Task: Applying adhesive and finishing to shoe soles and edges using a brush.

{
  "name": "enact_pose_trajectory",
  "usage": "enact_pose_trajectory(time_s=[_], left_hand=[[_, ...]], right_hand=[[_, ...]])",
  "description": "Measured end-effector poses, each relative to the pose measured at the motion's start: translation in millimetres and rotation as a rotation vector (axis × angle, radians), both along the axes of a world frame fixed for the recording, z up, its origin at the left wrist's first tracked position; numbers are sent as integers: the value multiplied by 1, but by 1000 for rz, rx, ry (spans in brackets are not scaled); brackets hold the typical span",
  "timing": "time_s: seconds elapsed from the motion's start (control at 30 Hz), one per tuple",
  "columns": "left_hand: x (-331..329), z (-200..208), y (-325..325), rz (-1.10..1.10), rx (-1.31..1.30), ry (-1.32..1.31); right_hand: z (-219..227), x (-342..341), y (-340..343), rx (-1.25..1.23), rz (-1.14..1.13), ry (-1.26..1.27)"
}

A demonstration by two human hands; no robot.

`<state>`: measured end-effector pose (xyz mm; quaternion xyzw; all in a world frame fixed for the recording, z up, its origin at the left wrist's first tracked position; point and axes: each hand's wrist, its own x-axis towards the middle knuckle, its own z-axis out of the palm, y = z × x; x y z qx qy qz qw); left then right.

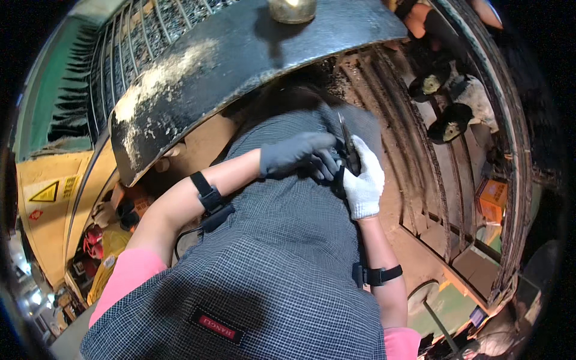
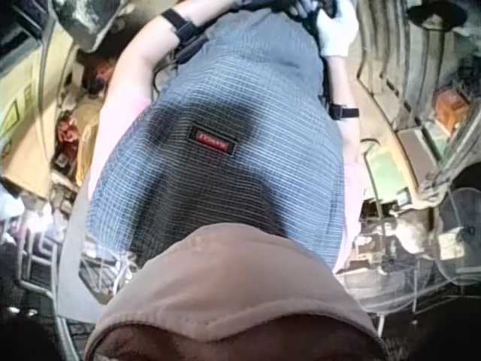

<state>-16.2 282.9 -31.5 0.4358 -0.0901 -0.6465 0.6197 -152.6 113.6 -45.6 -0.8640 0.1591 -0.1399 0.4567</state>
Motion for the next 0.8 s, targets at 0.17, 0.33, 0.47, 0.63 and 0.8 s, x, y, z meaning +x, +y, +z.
enact_pose_trajectory(time_s=[0.17, 0.33, 0.47, 0.63, 0.8], left_hand=[[20, -14, -8, 32, -146, 65], [21, -1, -12, 284, -123, 16], [8, -1, -18, 155, 64, -409], [4, -56, -9, 184, 156, -220], [8, -46, -24, 173, 145, -272]], right_hand=[[13, 8, -10, -117, -11, -18], [32, 13, -12, -243, 58, 103], [29, 12, -5, -219, 84, 239], [23, 17, 3, -174, 110, 281], [28, 16, -5, -178, 92, 294]])
